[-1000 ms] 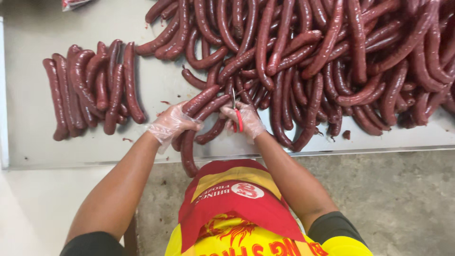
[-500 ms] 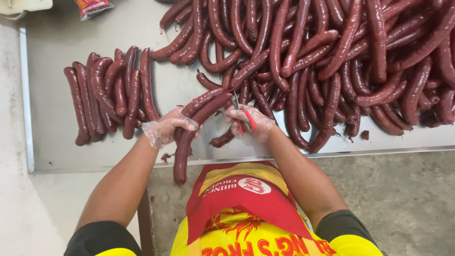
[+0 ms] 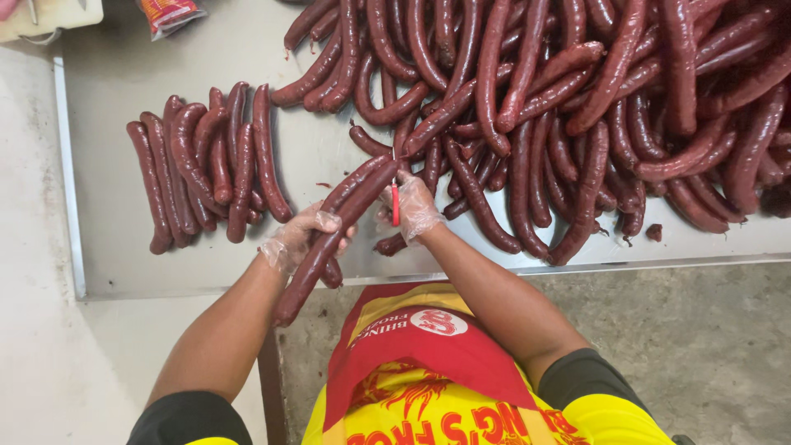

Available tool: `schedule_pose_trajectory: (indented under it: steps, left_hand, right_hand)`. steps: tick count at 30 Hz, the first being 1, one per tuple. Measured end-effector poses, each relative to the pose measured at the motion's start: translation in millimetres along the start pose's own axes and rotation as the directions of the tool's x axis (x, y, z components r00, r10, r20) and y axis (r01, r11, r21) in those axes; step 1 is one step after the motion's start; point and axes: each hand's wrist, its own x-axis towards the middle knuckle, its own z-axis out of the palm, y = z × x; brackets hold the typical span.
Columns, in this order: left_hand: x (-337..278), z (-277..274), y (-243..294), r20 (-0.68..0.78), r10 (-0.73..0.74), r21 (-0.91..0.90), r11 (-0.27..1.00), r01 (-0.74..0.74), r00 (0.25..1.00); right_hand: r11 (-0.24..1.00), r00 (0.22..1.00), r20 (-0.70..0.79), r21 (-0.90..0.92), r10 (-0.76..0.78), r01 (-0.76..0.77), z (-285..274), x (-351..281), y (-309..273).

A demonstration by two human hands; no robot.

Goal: The person, wearing gloves and using shears, cuts the links between sausages on a metal table and moves the separated sausages to the side.

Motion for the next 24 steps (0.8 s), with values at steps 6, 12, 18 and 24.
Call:
schedule_pose_trajectory:
  steps: [6,12,18,24]
  left_hand:
    - [-8,4,0,-0.121,0.161,-0.025,0.986,-0.166,0.979]
    - [-3,18,16,-0.49,0.471,0.072,0.861,-0.504,0.734]
    - [4,39,21,-0.692,0.612,-0.007,0.524,-0.851,0.383]
    - [-8,46,-3,-0.739,0.561,-0.059,0.499,-0.865,0.374]
  right_hand:
    - [0.969,0.993,-0.044,0.229,0.111,-0.098,5,-12,-1]
    - [0.987,0.998,0.028,0.151,0.049,-0.053,-17,-38,1]
    - [0.975,0.975,0.0,-0.027,-0.221,0.221,-21,-57,1]
    - [0.901,0.966,0.207,-0.373,-0.153,0.222,-6,-67,-22]
